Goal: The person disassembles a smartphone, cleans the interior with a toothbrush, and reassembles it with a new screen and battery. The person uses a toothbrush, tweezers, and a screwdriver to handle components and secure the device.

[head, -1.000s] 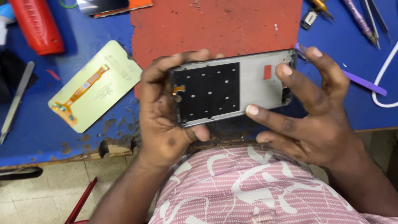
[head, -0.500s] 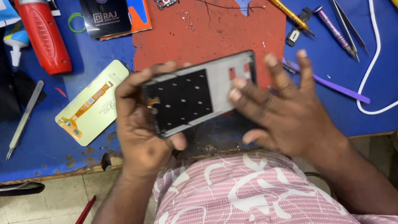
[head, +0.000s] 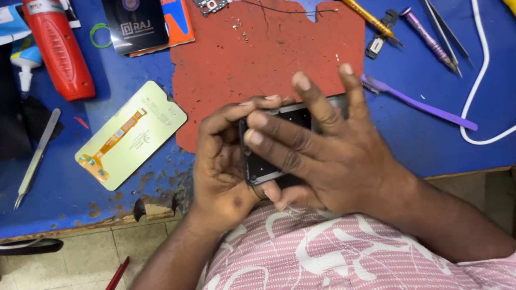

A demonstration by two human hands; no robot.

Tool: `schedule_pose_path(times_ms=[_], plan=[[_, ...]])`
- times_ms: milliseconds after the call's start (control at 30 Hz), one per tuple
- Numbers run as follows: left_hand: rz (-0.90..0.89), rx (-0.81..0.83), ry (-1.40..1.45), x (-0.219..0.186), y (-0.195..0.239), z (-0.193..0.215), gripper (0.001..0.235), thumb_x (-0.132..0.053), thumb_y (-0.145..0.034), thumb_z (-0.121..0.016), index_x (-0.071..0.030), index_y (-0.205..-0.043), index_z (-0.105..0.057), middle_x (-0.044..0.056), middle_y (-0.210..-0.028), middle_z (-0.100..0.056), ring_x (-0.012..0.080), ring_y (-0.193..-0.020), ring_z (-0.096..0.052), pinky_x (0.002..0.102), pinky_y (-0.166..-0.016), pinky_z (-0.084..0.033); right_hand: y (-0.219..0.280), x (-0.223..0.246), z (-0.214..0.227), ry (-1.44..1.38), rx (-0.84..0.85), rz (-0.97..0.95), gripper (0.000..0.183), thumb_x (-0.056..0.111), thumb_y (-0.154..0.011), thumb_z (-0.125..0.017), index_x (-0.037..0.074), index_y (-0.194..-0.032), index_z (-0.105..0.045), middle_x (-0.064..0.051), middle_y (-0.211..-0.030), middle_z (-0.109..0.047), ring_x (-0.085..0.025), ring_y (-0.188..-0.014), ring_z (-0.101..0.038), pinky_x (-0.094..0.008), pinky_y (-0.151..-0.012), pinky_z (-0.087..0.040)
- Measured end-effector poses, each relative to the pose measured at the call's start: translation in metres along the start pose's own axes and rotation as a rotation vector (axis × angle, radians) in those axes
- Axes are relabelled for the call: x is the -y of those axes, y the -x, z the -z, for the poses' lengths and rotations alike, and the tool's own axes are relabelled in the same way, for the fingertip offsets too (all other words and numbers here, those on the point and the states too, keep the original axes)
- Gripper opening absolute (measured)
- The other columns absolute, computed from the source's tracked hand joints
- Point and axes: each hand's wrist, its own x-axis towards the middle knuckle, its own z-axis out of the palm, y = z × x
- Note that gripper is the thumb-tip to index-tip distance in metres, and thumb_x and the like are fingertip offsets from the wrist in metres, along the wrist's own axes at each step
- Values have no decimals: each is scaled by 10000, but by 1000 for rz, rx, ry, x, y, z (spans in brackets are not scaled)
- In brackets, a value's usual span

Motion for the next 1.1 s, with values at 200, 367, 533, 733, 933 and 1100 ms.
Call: schedule_pose_path(times_ms=[200,367,533,733,933,1100], plan=[[-49,-128,69,-14,1,13,823,-254,-866,-946,-111,-1464,-400,136,-1447,-522,300,-1405,-514,465,-1225,-485,11,-24,9,89,60,-198,793,717,-1026,-245,230,-1617,-450,15,-1673,-355,-411,-1567,-139,-689,-1234,-13],[-67,-144,38,-17,-2,16,839,-259,-865,-946,-103,-1479,-397,132,-1438,-528,302,-1406,-519,446,-1218,-460,23,-27,9,55,12,-268,766,667,-1056,-294,147,-1575,-512,-31,-1667,-407,-407,-1579,-160,-693,-1230,-71],[-100,-188,27,-15,-4,15,872,-290,-863,-948,-93,-1502,-387,127,-1442,-530,289,-1399,-526,434,-1214,-462,32,-5,3,6,-93,-209,552,410,-1042,-613,36,-1446,-578,-129,-1523,-537,-395,-1492,-365,-649,-1217,-232],[-27,-231,58,-20,-2,16,944,-338,-853,-956,-60,-1521,-349,161,-1487,-527,289,-1387,-529,447,-1229,-474,36,11,18,16,-286,-200,262,111,-893,-850,95,-1093,-681,-68,-991,-688,-234,-940,-730,-357,-709,-587],[-60,-268,249,-27,4,22,1074,-472,-852,-899,-12,-1599,-280,205,-1433,-527,309,-1308,-586,466,-1159,-512,2,-23,38,-365,-453,-526,151,92,-1077,-735,-58,-1091,-751,-75,-779,-667,-88,-614,-583,-239,-576,-452],[-74,-296,366,-40,25,27,1129,-515,-865,-863,0,-1646,-231,232,-1385,-525,329,-1280,-586,462,-1124,-502,-104,-49,34,-425,-304,-156,116,-61,-1083,-629,-58,-1170,-706,-112,-928,-707,-140,-810,-664,-265,-720,-520]])
